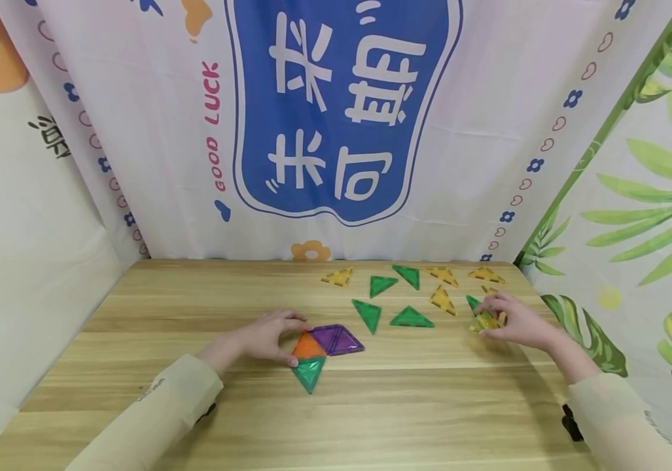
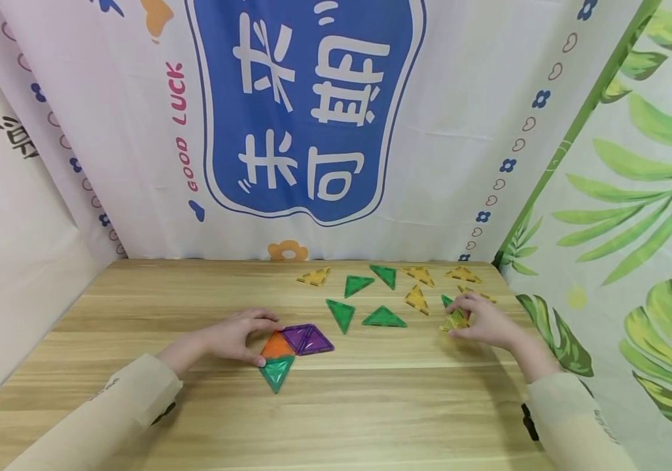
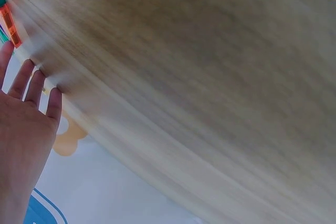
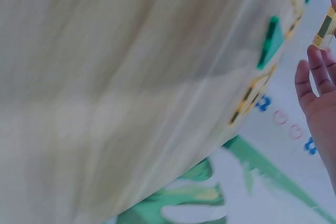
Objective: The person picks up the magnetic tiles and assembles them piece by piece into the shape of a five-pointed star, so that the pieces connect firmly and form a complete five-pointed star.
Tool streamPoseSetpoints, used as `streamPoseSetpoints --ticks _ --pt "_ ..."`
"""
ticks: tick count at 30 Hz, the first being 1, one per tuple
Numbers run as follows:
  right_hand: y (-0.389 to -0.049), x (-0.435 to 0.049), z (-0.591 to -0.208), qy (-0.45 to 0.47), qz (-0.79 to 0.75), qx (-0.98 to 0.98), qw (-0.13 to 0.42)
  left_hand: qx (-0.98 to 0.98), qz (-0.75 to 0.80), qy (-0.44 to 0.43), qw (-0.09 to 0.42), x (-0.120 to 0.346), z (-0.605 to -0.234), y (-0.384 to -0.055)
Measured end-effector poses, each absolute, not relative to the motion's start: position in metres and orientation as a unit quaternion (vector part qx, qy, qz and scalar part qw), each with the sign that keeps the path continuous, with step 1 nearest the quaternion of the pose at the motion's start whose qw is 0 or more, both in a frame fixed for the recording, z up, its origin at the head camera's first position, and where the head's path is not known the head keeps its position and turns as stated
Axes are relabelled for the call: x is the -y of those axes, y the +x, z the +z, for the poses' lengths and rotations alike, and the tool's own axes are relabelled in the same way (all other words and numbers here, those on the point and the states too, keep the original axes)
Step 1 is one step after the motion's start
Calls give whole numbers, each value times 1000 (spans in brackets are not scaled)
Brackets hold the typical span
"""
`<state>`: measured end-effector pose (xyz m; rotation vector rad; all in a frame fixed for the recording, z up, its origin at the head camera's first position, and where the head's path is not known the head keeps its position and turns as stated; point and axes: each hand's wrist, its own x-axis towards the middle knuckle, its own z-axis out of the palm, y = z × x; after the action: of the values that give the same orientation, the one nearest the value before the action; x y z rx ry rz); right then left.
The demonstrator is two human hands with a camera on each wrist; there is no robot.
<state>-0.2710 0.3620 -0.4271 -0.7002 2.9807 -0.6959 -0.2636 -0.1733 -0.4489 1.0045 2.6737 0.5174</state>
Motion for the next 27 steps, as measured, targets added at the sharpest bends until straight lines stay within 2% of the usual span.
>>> streamPoseSetpoints --ticks 13,22,27 --pt "-274 -293 -413 -271 -247 -930 -27 -915 173 345 116 174 -452 -266" --pt "-268 -244 -406 -313 -245 -917 -20 -914 178 345 116 174 -453 -265" --pt "-263 -222 -412 -301 -245 -921 -12 -915 177 344 114 175 -455 -267"
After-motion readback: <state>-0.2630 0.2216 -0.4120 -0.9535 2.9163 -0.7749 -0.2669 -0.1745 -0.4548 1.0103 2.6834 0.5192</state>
